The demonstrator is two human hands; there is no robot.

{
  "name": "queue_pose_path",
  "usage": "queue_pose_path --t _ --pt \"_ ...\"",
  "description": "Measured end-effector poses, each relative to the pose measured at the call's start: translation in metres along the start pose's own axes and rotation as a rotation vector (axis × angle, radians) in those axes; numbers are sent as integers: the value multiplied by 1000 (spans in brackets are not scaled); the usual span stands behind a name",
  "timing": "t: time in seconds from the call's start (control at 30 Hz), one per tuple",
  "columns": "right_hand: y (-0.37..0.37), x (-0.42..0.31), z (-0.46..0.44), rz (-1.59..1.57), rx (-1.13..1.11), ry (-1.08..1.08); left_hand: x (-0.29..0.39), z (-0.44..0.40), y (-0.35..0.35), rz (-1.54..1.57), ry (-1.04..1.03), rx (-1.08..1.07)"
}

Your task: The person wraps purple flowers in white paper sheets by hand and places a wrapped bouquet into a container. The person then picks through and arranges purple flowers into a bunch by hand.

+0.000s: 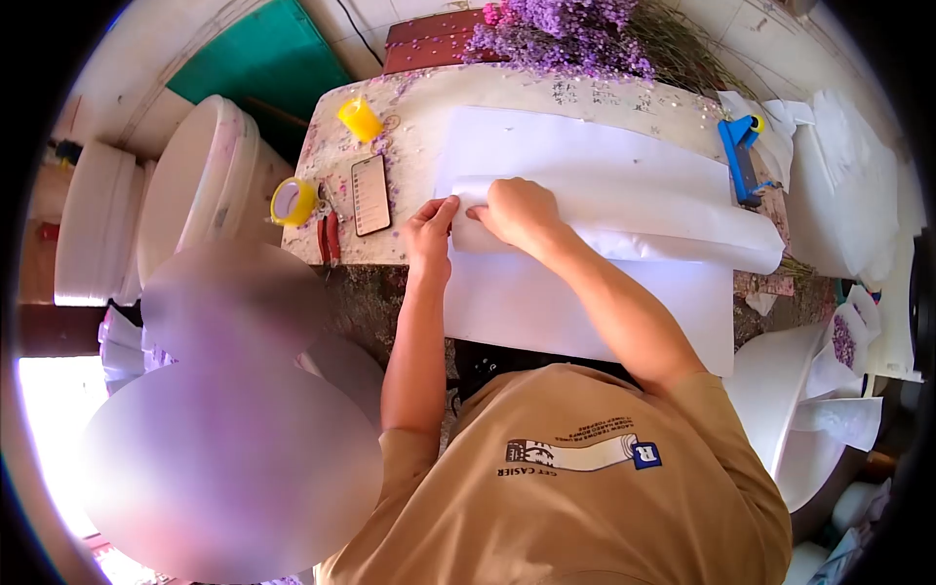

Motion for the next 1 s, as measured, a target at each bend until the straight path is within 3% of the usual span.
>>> queue_pose_path --t 0.07,0.2,0.27,0.3,0.33,0.4,0.47,0.53,0.63,0.7,0.73,0.8,0.87,0.93,1.0 --pt "3 4 6 186 84 100 4 -3 -3 -7 -16 -47" --pt "22 5 22 328 -52 118 2 -5 -6 14 15 -76" --pt "41 7 26 355 -82 109 8 -3 -6 -216 -232 114" --pt "59 14 29 238 -67 100 18 -1 -4 -714 -505 276" --pt "78 21 31 123 -60 98 39 15 -16 -1060 -616 365" --pt "122 43 31 161 -12 117 47 22 -43 -1446 -923 351" --pt "150 102 20 192 -97 60 34 24 -70 -1572 -1021 120" --pt "167 154 15 -14 -298 -50 25 27 -96 -1595 -1051 -9" --pt "177 160 32 85 -402 -127 33 37 -127 -1481 -1072 -230" --pt "170 161 33 136 -443 -116 39 30 -158 -1459 -1000 -593" --pt "167 158 33 192 -484 -98 52 30 -173 -1447 -1024 -627" --pt "164 147 36 165 -555 -134 72 25 -199 -1541 -692 -1001" --pt "165 146 40 206 -541 -170 63 -1 -221 -1381 -542 -1286" --pt "173 156 42 175 -519 -167 58 -15 -230 -1487 -483 -1262" --pt "187 154 49 174 -474 -155 70 -17 -232 -1495 -557 -1257"
Point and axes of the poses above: each hand's wrist, its own z-axis away from the middle knuckle, its own y-axis out of the back of the hand, x = y × z, the point moved 2 cm from there along -z, towards the middle knuckle, and after that the axes turned 14 degrees about -z, right-handed, at the moved point
